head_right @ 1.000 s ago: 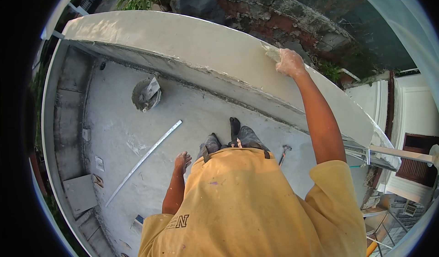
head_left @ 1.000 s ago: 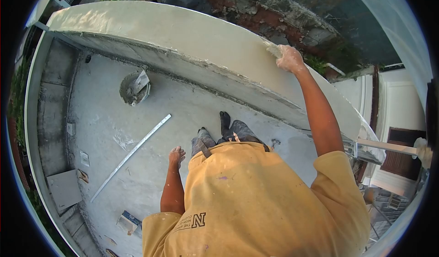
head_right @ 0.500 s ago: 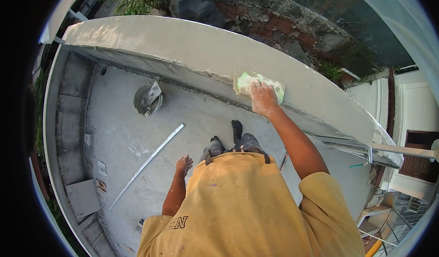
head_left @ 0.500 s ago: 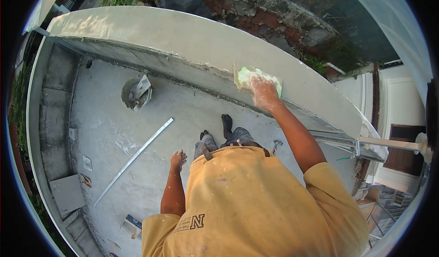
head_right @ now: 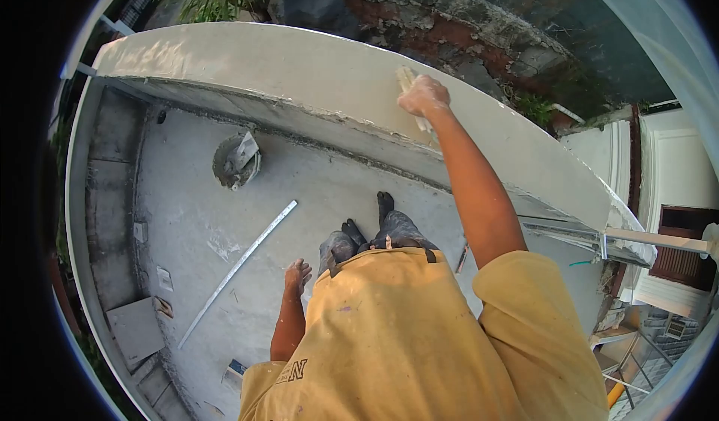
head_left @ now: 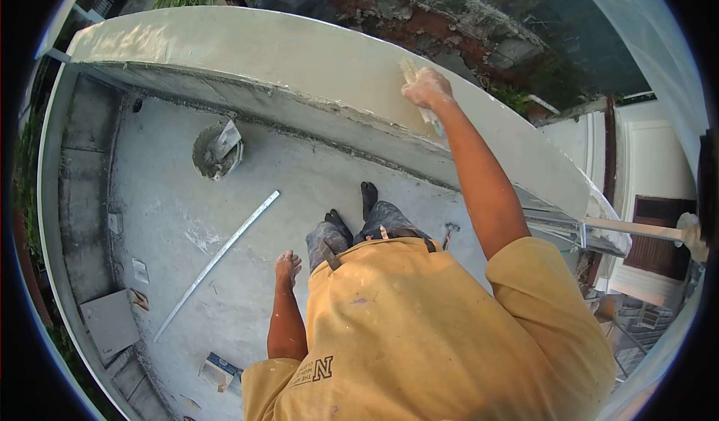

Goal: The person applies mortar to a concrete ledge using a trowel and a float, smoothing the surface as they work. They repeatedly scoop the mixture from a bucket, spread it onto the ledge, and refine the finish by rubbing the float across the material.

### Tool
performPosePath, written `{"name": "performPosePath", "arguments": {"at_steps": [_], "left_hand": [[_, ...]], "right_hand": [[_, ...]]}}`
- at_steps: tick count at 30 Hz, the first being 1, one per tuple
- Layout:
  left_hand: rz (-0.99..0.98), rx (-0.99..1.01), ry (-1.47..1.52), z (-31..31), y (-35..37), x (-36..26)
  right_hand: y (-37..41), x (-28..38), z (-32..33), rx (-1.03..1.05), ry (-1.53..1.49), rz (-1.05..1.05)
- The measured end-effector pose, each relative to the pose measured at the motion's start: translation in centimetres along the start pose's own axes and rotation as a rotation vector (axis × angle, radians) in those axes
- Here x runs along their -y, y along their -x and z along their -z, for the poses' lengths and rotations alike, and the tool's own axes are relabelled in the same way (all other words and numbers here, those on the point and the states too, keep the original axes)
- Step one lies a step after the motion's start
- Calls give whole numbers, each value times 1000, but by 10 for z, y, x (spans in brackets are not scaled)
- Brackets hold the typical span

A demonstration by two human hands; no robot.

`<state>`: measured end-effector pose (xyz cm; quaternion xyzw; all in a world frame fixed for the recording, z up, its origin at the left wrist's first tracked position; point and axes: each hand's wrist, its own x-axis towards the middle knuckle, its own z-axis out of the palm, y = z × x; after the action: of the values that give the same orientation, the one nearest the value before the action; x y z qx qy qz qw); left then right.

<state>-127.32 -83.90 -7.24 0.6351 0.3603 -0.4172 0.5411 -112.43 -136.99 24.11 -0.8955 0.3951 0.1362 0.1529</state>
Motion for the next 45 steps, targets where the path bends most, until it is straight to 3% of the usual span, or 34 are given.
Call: {"name": "performPosePath", "arguments": {"at_steps": [3,6,11,13,15,17,24,25,28,31,34,35,37,40,42,45], "left_hand": [[34,1,-40,-7,3,4],[-23,0,0,-11,7,-9],[-56,4,-11,1,20,-9],[-24,-34,-23,10,17,-2],[-14,-50,7,16,19,11],[8,-65,-17,16,20,23],[-20,-43,-70,-44,15,55],[-43,-48,-68,-56,19,59],[-126,15,-45,-105,42,67],[-141,74,-28,-161,65,89],[-114,111,-111,-204,83,116],[-104,119,-141,-218,86,124],[-105,121,-126,-234,94,144],[-89,152,-144,-245,105,160],[-79,110,-164,-243,106,169],[-25,82,-248,-226,108,178]], "right_hand": [[32,93,0,121,90,309],[21,108,32,123,141,592],[-52,56,47,191,307,719],[-44,12,31,212,531,707],[-39,-54,20,98,480,890],[-7,-110,33,213,435,734],[86,-366,42,142,371,533],[104,-381,49,130,370,532],[121,-413,88,275,248,139],[104,-472,101,-141,91,75],[70,-493,48,-169,84,63],[88,-466,33,-20,244,69],[128,-454,26,-17,245,274],[146,-513,47,63,153,314],[132,-556,80,-19,87,86],[118,-603,67,-74,53,-6]]}}
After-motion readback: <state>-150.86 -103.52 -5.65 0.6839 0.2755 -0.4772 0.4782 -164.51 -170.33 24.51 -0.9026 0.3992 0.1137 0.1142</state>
